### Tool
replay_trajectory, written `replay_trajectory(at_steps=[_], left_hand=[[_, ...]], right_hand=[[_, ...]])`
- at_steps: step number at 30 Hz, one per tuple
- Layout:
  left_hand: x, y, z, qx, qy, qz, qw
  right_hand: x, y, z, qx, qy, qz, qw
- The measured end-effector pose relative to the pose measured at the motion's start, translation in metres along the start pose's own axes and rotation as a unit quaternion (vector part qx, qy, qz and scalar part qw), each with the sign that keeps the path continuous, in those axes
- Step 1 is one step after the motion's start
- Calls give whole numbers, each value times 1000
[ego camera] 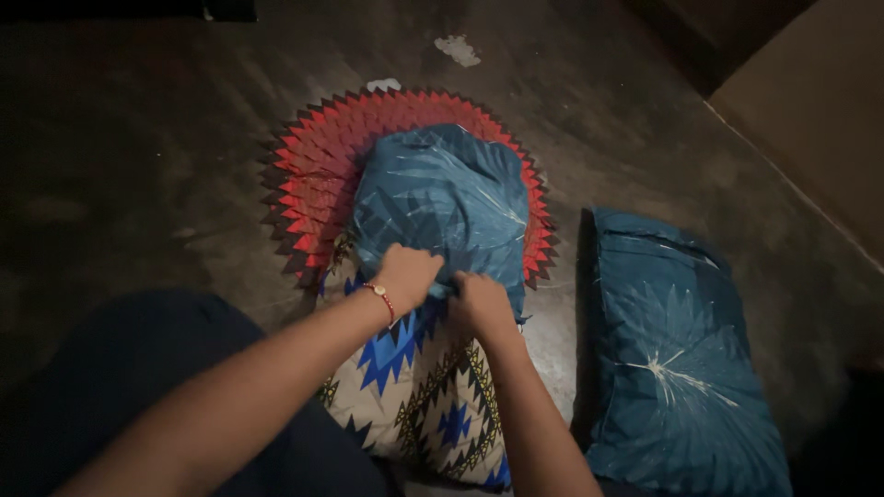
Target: The person puts a patterned pillow into a blue pillowcase by hand.
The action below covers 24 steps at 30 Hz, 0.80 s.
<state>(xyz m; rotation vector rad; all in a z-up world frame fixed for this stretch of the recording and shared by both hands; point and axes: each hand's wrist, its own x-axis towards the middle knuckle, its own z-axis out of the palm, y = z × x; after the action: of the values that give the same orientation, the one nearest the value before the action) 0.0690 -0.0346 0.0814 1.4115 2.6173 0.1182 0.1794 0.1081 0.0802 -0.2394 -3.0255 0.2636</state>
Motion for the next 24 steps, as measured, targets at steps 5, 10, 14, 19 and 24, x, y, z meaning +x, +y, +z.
replay_trajectory(at_steps=[5,10,14,19,24], left_hand=[[3,-6,-21,4,-97,6,995],[-16,5,-50,20,-195,-15,980],[-21,-7,-62,41,-209,-28,977],[17,-85,-46,71,-262,-141,952],[35,-81,-3,30,-528,-96,843]], right_hand=[[0,-22,-22,85,-110,124,983],[-11,-36,-36,71,-29,35,996],[-9,-25,-32,49,-4,11,999],[-5,-14,-12,65,-67,24,995],[-7,-21,-19,68,-84,20,994]])
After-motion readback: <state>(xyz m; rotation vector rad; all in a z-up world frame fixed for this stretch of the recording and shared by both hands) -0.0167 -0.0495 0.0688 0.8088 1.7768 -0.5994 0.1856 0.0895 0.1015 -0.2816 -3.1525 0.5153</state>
